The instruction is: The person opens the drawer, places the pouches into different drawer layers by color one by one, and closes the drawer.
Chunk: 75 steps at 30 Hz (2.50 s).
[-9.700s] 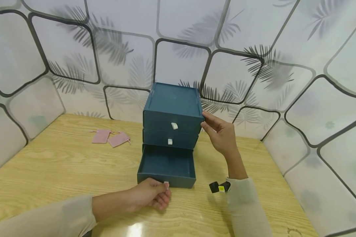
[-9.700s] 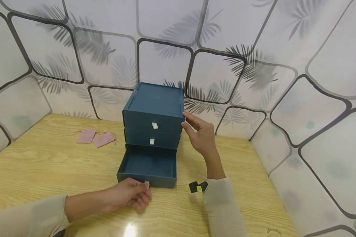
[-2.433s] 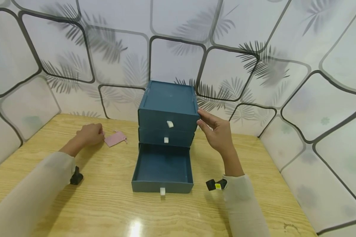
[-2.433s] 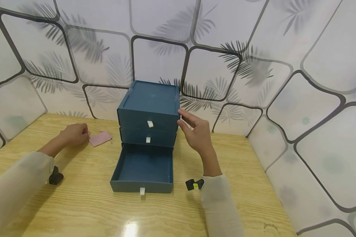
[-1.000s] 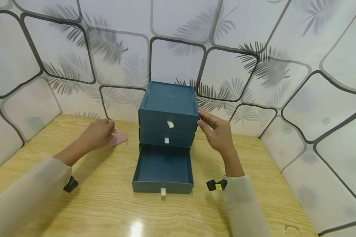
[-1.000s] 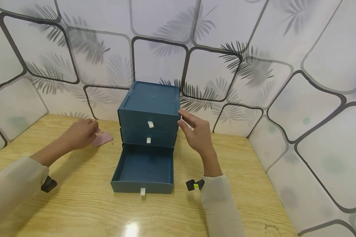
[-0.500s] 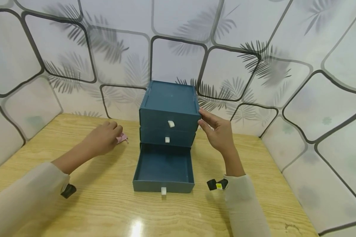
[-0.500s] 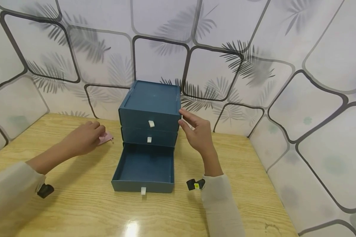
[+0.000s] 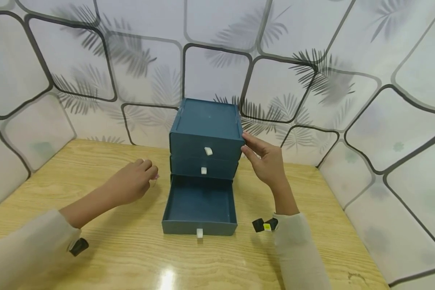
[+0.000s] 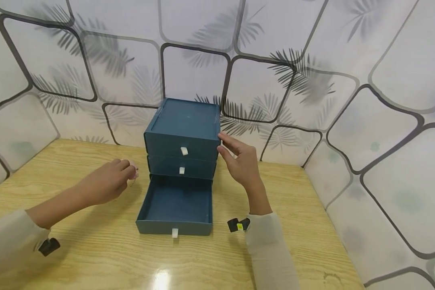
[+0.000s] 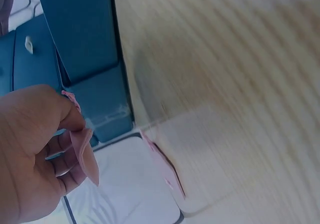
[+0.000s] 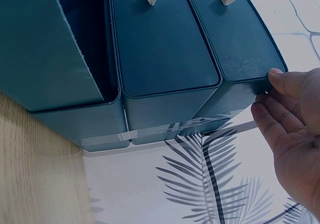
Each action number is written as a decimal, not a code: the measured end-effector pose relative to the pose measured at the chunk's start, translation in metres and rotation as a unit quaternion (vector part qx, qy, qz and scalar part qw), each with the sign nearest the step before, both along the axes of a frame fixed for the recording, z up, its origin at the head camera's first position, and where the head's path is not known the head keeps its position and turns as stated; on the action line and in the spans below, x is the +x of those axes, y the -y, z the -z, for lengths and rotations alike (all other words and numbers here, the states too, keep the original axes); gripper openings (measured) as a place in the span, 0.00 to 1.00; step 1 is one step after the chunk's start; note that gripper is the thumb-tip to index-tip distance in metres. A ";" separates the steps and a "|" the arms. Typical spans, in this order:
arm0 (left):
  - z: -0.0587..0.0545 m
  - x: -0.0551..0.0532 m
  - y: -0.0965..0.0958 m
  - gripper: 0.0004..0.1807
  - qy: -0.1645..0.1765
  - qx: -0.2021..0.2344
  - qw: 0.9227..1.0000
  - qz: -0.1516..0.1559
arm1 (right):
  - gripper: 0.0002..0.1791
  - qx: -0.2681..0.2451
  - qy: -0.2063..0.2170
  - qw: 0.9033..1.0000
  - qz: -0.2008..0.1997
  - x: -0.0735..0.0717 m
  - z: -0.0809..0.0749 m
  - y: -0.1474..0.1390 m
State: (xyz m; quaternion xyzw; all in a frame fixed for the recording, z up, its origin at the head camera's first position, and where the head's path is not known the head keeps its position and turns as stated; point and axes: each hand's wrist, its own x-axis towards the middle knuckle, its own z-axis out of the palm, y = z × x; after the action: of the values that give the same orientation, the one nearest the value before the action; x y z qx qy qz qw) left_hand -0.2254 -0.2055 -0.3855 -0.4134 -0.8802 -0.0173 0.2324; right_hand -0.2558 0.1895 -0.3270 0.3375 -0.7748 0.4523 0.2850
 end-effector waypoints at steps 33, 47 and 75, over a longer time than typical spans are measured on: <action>-0.011 0.030 -0.039 0.12 -0.038 -0.052 0.997 0.053 | 0.22 0.002 0.000 1.000 0.000 0.001 -0.001 0.000; -0.013 0.027 -0.063 0.07 0.008 -0.036 0.997 0.070 | 0.21 -0.004 0.004 1.000 0.001 0.001 0.001 0.000; -0.008 0.012 -0.105 0.04 0.028 -0.034 0.991 0.127 | 0.21 0.000 0.019 1.000 0.009 0.002 -0.002 0.001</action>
State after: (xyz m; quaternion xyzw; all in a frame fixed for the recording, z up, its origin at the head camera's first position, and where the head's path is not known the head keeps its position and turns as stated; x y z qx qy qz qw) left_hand -0.2129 -0.1003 -0.3772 -0.5286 -0.8270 -0.0286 0.1891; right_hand -0.2539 0.1885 -0.3246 0.3221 -0.7831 0.4559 0.2743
